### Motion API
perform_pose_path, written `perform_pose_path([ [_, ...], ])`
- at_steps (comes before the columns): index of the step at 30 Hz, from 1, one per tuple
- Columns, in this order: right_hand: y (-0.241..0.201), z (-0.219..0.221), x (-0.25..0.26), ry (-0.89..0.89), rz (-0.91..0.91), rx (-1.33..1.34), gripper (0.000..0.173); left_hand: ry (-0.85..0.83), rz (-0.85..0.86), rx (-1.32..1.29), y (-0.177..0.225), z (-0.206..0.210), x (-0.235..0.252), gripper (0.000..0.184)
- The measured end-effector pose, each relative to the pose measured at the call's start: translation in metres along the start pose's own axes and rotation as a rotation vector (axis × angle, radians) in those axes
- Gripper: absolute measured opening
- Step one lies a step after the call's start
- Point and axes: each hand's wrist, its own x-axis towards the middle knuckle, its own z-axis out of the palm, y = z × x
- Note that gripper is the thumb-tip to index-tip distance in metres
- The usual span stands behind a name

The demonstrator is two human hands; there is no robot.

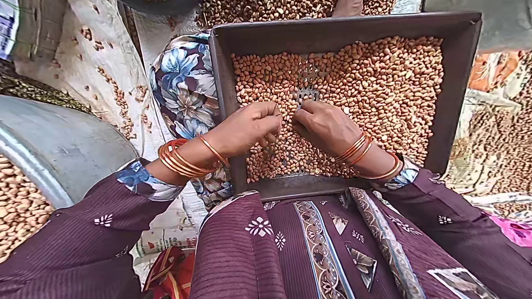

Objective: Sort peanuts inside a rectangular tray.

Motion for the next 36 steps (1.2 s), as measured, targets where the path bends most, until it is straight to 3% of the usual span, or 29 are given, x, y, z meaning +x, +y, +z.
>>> perform_pose_path([
  [2, -0.001, 0.000, -0.001, 0.009, -0.007, 0.039, 0.015, -0.028, -0.012, -0.167, 0.000, -0.003, 0.001, 0.020],
  [6, -0.006, -0.009, -0.002, -0.086, -0.002, 0.300, 0.011, 0.003, -0.081, -0.038, 0.007, -0.001, -0.002, 0.016],
  [10, -0.032, 0.011, -0.006, -0.151, -0.248, 0.441, 0.009, 0.123, -0.067, -0.188, 0.007, -0.003, 0.000, 0.017],
  [13, -0.050, 0.029, -0.006, -0.180, -0.366, 0.340, 0.010, 0.220, -0.101, -0.366, 0.012, -0.007, 0.000, 0.017],
  [19, -0.070, 0.031, -0.009, -0.150, -0.465, 0.113, 0.016, 0.346, -0.037, -0.419, 0.018, -0.018, -0.004, 0.015],
  [23, -0.071, 0.028, -0.007, -0.226, -0.417, 0.113, 0.012, 0.501, 0.015, -0.520, 0.028, -0.030, -0.007, 0.018],
  [29, -0.046, 0.021, 0.017, -0.276, -0.131, 0.726, 0.013, 0.548, 0.018, -0.590, 0.033, -0.040, -0.011, 0.018],
  [31, -0.057, 0.021, 0.019, -0.291, -0.095, 0.724, 0.016, 0.518, 0.007, -0.582, 0.032, -0.040, -0.011, 0.017],
  [36, -0.092, 0.043, 0.012, -0.201, -0.294, 0.391, 0.009, 0.561, 0.029, -0.581, 0.031, -0.041, -0.011, 0.017],
])
